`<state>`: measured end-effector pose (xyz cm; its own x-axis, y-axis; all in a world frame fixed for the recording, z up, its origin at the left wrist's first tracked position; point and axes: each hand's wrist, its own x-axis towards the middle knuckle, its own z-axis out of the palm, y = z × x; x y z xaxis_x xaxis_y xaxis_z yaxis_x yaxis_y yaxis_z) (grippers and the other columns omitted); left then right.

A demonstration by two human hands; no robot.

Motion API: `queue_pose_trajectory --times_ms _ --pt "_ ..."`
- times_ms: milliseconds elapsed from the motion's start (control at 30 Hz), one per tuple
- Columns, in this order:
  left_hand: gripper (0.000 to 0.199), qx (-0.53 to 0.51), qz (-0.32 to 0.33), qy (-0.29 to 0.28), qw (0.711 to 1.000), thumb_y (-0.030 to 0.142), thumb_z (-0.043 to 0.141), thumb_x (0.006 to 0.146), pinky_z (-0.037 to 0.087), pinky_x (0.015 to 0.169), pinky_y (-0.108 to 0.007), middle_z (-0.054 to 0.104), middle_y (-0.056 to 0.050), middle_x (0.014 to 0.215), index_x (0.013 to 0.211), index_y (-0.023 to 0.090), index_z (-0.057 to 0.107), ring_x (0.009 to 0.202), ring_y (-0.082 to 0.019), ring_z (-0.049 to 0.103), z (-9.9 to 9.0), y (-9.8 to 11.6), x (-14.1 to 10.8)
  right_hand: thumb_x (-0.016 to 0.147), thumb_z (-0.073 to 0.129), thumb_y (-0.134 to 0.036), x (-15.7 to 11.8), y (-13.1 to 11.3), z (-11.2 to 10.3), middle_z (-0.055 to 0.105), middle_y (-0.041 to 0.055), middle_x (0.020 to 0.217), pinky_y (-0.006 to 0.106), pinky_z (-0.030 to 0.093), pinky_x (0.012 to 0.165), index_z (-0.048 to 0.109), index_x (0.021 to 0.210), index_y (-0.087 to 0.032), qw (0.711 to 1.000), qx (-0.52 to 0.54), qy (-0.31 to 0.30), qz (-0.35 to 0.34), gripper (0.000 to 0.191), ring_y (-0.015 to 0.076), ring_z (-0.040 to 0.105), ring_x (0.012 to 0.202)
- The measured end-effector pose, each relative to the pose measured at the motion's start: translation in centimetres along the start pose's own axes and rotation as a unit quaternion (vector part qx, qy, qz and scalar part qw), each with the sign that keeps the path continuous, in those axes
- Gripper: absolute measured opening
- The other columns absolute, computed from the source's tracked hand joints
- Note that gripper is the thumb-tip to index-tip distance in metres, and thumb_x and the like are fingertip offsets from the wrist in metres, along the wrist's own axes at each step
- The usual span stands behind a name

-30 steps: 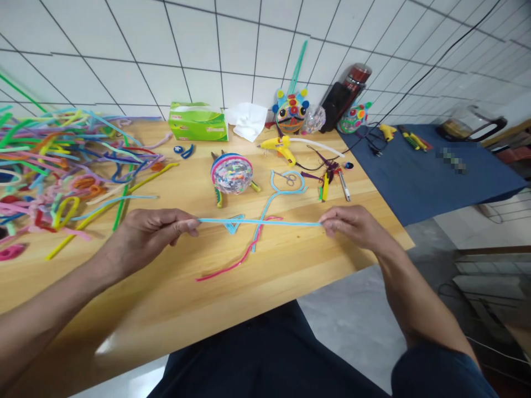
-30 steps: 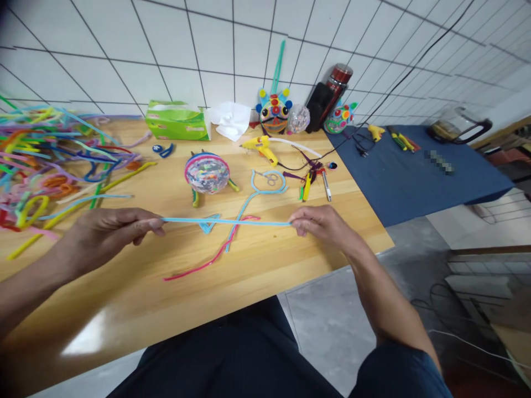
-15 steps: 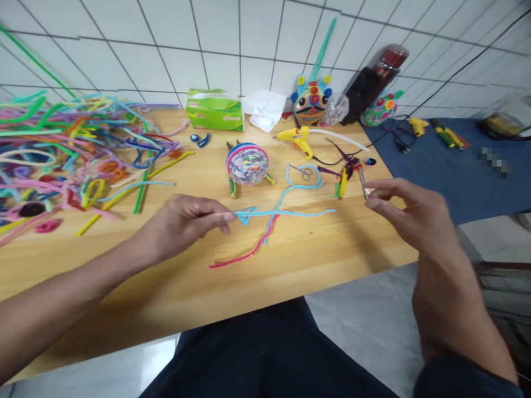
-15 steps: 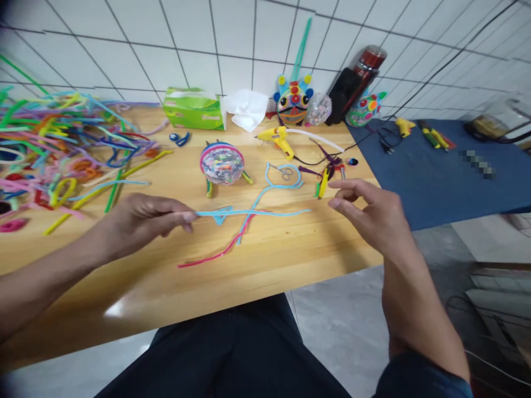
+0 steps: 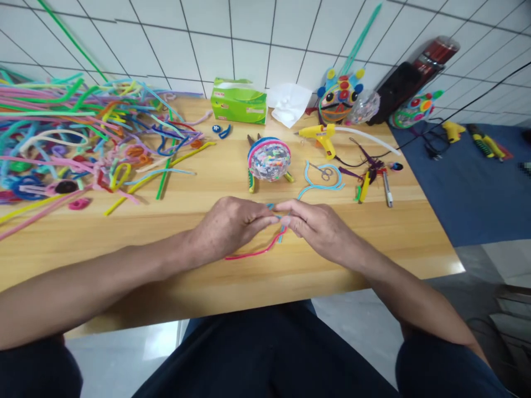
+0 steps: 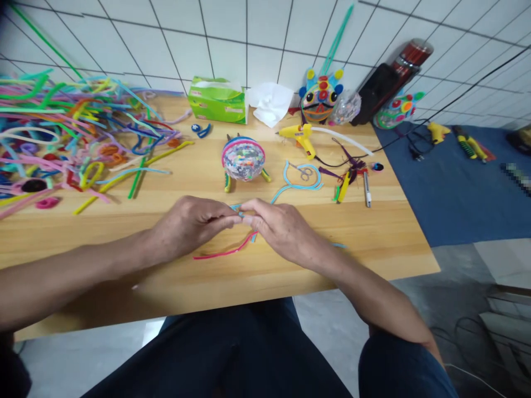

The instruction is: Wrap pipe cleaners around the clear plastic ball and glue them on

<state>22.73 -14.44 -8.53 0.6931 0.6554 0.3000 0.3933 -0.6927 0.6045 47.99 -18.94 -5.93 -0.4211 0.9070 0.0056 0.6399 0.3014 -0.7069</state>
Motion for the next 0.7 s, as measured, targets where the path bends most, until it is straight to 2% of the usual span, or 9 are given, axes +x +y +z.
queue_pose_trajectory --times_ms 67,133,233,300,367,433,567,700 --pt "0.033 0.027 -0.057 -0.007 0.998 0.040 0.061 0.116 0.052 0.068 -0.027 0.084 -0.006 0.088 0.102 0.019 0.083 0.074 -0.017 0.077 -0.5 -1.3 -0.6 0.113 0.057 -0.036 0.5 1.2 0.3 0.071 -0.0029 0.076 0.029 0.043 0.068 0.073 0.103 -0.026 1.000 -0.001 0.014 0.005 0.022 0.0151 0.065 0.069" --pt "0.026 0.099 -0.106 -0.023 0.989 0.039 0.066 0.112 0.055 0.072 -0.029 0.085 -0.009 0.101 0.113 0.019 0.082 0.083 -0.020 0.079 -0.4 -2.2 -1.1 0.110 0.060 -0.034 1.0 2.4 0.7 0.071 -0.0014 0.079 0.029 0.043 0.070 0.067 0.091 -0.025 0.999 0.000 0.038 0.011 0.023 0.0161 0.064 0.073" --pt "0.041 0.191 -0.144 -0.067 0.969 0.046 0.075 0.106 0.059 0.077 -0.034 0.080 -0.016 0.123 0.133 0.016 0.075 0.099 -0.028 0.080 0.7 -2.6 -1.2 0.106 0.061 -0.028 1.6 3.7 1.6 0.070 -0.0002 0.083 0.031 0.045 0.074 0.063 0.089 -0.025 0.998 0.002 0.066 0.013 0.017 0.0174 0.063 0.077" --pt "0.044 0.212 -0.146 -0.105 0.961 0.049 0.076 0.106 0.061 0.081 -0.039 0.076 -0.018 0.126 0.133 0.014 0.073 0.102 -0.032 0.079 1.6 -2.4 -0.9 0.106 0.060 -0.028 1.8 4.2 2.2 0.068 -0.0003 0.083 0.031 0.047 0.075 0.062 0.090 -0.025 0.997 0.008 0.075 0.014 0.016 0.0177 0.061 0.077" --pt "0.040 0.212 -0.141 -0.125 0.959 0.046 0.074 0.107 0.062 0.083 -0.041 0.075 -0.019 0.126 0.129 0.013 0.073 0.100 -0.032 0.078 2.2 -2.2 -0.7 0.107 0.060 -0.029 1.8 4.4 2.5 0.067 0.0002 0.084 0.032 0.048 0.078 0.062 0.090 -0.025 0.996 0.017 0.089 0.010 0.017 0.0180 0.060 0.078" --pt "0.033 0.197 -0.140 -0.120 0.963 0.041 0.073 0.108 0.061 0.083 -0.040 0.073 -0.017 0.126 0.126 0.014 0.072 0.099 -0.029 0.077 2.5 -2.2 -0.6 0.107 0.060 -0.030 1.6 4.6 2.7 0.068 0.0011 0.087 0.033 0.049 0.079 0.063 0.091 -0.025 0.994 0.026 0.102 0.005 0.017 0.0186 0.061 0.080" --pt "0.022 0.142 -0.141 -0.075 0.977 0.033 0.077 0.105 0.059 0.080 -0.035 0.073 -0.012 0.122 0.118 0.018 0.070 0.100 -0.026 0.076 2.6 -2.9 -0.8 0.106 0.061 -0.030 1.4 4.7 2.8 0.070 0.0014 0.089 0.033 0.050 0.079 0.066 0.095 -0.025 0.993 0.045 0.105 0.010 0.014 0.0186 0.061 0.080" --pt "0.012 0.080 -0.121 -0.028 0.989 0.025 0.078 0.101 0.056 0.077 -0.031 0.075 -0.007 0.107 0.107 0.019 0.070 0.089 -0.020 0.073 3.0 -3.6 -1.1 0.106 0.061 -0.031 1.2 4.7 3.0 0.073 0.0015 0.092 0.032 0.051 0.078 0.067 0.096 -0.024 0.992 0.072 0.103 0.016 0.013 0.0180 0.063 0.080"
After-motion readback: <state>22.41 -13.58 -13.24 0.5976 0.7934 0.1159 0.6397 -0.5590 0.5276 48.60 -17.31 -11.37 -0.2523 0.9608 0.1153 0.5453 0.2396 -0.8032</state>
